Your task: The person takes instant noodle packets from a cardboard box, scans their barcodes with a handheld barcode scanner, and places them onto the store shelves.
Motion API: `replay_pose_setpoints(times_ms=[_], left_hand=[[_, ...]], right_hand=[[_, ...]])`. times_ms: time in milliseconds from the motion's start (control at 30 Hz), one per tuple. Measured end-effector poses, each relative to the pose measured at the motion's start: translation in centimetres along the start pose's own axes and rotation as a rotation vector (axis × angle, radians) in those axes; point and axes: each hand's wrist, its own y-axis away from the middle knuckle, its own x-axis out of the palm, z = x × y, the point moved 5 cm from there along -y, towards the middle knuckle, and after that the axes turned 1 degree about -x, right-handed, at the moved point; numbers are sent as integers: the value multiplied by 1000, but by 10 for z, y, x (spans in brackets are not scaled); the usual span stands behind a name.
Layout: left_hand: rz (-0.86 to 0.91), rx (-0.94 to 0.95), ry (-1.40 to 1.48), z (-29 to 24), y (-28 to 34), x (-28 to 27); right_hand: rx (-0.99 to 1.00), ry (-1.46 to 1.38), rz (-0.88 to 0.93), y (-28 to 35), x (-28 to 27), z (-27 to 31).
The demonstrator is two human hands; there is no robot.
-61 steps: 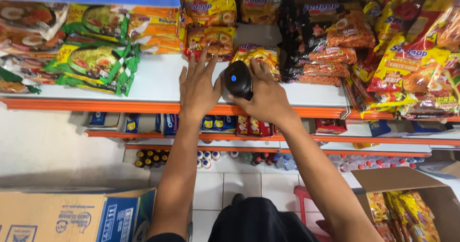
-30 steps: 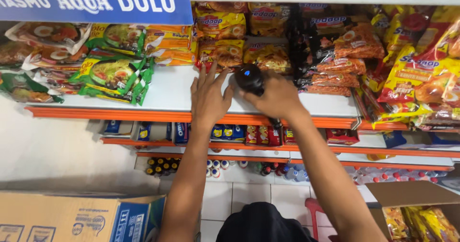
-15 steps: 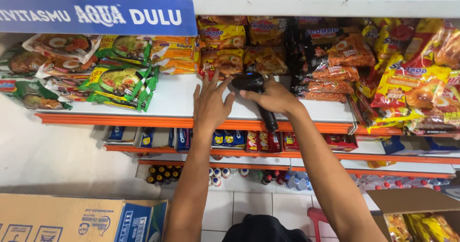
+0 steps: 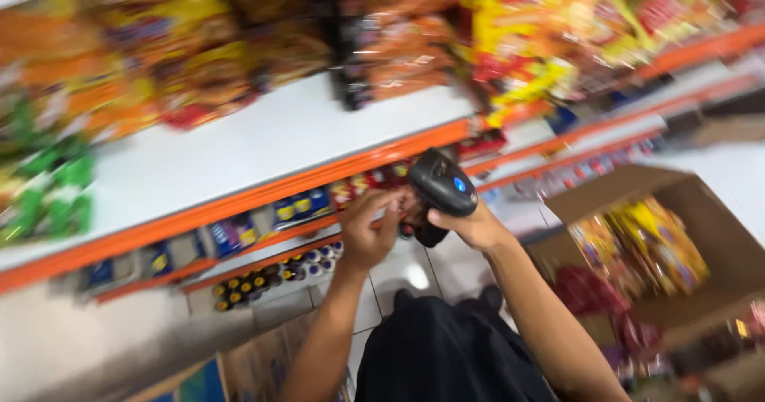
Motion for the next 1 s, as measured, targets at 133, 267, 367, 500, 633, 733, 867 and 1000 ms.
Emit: replay_pose_setpoints(times_ms=[133, 267, 367, 500, 633, 733, 867, 1000], left_hand=[[277, -267, 284, 2, 39, 114], [663, -338, 382, -10, 85, 223], [843, -199, 367, -29, 109, 288], [1049, -142, 332, -48, 134, 357], [1142, 108, 158, -59, 155, 412], [1217, 153, 67, -54, 169, 440], [1285, 26, 55, -45, 180, 459], [1226, -121, 4, -44, 176, 464]], right_hand=[[4, -15, -307, 91, -82, -38], [63, -51, -634, 188, -151, -64], [69, 6, -908, 257, -184, -70], [124, -60, -1154, 320, -229, -60], [44, -236, -1289, 361, -280, -51], [-31, -390, -1393, 379, -339, -56], [-101, -357, -1378, 382, -431, -87], [141, -353, -1492, 381, -507, -130]])
